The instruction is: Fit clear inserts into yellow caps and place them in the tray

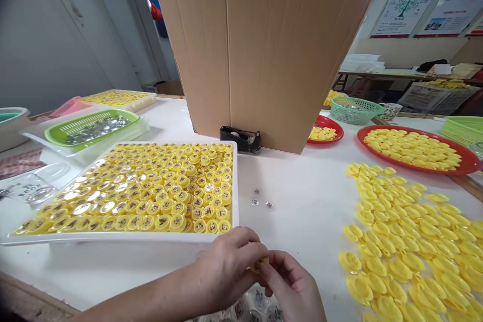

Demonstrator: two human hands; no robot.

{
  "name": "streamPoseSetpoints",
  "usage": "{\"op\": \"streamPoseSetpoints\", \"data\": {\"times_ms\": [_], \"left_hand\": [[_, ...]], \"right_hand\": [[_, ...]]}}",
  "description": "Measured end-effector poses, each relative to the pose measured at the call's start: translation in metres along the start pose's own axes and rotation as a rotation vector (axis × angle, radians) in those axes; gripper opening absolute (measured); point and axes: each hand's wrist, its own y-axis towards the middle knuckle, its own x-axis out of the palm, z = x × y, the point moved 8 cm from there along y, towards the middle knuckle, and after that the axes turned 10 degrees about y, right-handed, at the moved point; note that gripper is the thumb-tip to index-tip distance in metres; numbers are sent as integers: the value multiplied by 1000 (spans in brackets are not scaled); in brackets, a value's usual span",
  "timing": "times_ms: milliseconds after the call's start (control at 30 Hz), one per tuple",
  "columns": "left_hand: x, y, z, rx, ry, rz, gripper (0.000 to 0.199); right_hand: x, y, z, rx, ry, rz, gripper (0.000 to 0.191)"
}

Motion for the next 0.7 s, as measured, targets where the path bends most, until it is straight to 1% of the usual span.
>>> {"op": "streamPoseSetpoints", "data": {"times_ms": [67, 133, 200, 233, 300, 333, 400, 433, 500, 567, 700], "left_hand": [[-12, 5, -14, 8, 82, -28, 15], [-31, 12, -43, -54, 188, -26, 16], [-55, 20, -84, -191, 316, -4, 17], [-67, 23, -108, -283, 383, 7, 18], [-87, 28, -151, -402, 459, 35, 24], [-94, 30, -170, -456, 491, 49, 27], [-101, 33, -200, -530, 548, 64, 28], [-102, 33, -211, -554, 575, 66, 25], [-99, 34, -224, -569, 617, 62, 20], [-94, 33, -230, -572, 649, 59, 19], [-90, 31, -235, -606, 695, 50, 24]], "right_hand": [[1, 1, -1, 10, 35, 12, 39], [-12, 2, 0, 4, 28, 70, 48], [-33, 2, 1, -23, -22, 149, 54], [-44, 1, 3, -37, -46, 186, 55], [-63, 1, 8, -47, -72, 251, 58], [-71, 1, 11, -50, -74, 278, 59], [-80, 2, 16, -64, -71, 321, 59], [-82, 2, 17, -76, -72, 338, 59], [-83, 2, 17, -99, -82, 358, 59], [-83, 2, 16, -99, -102, 369, 61], [-83, 5, 19, -77, -139, 355, 67]]}}
